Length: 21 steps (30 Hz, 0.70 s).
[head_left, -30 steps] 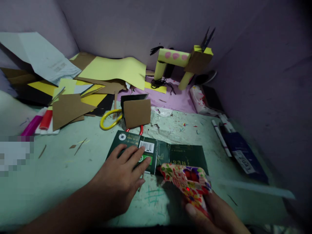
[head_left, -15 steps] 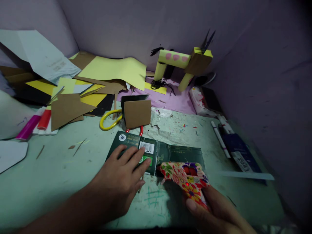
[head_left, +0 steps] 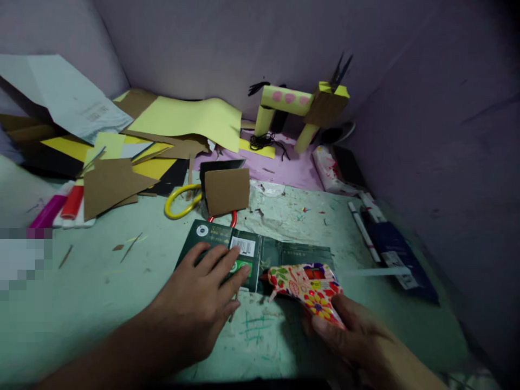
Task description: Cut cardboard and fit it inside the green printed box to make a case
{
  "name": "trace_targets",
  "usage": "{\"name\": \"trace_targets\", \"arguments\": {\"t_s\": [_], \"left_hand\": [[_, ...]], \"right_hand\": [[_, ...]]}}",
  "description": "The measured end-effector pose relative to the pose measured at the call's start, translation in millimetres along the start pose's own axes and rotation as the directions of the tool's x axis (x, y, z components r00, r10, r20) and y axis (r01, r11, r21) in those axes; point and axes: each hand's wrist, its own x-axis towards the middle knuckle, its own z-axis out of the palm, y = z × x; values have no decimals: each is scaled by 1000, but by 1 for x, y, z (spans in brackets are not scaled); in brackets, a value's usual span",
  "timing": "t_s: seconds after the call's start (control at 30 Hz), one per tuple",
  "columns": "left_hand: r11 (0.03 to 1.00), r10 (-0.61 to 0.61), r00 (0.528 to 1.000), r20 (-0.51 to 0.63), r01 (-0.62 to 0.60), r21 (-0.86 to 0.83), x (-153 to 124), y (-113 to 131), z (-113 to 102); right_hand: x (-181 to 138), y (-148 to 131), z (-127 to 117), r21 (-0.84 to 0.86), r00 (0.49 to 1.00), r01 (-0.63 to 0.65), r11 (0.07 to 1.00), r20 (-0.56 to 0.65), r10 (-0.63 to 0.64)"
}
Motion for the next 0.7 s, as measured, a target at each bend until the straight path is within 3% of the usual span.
{"name": "trace_targets", "arguments": {"t_s": [0.1, 0.33, 0.4, 0.53, 0.63, 0.7], "left_hand": [[1000, -22, 1000, 22, 22, 5, 1, 1, -1], [1000, -7, 1000, -3, 7, -9, -1, -2, 0], [1000, -7, 1000, 2, 7, -7, -1, -2, 1], [1000, 4, 1000, -5, -4, -11, -2, -3, 2], [1000, 10, 1000, -18, -11, -16, -2, -3, 2], [999, 5, 999, -32, -6, -32, -2, -4, 2]], "right_hand": [[4, -7, -2, 111, 985, -168, 980, 69, 161], [14, -17, -20, 346, 931, -282, 895, 324, 168], [12, -15, -28, 400, 926, -286, 871, 350, 143], [3, -20, -42, 415, 967, -152, 897, 249, 48], [9, -38, -51, 392, 996, 43, 919, 60, -72], [24, -52, -59, 312, 987, 161, 936, -77, -144]]}}
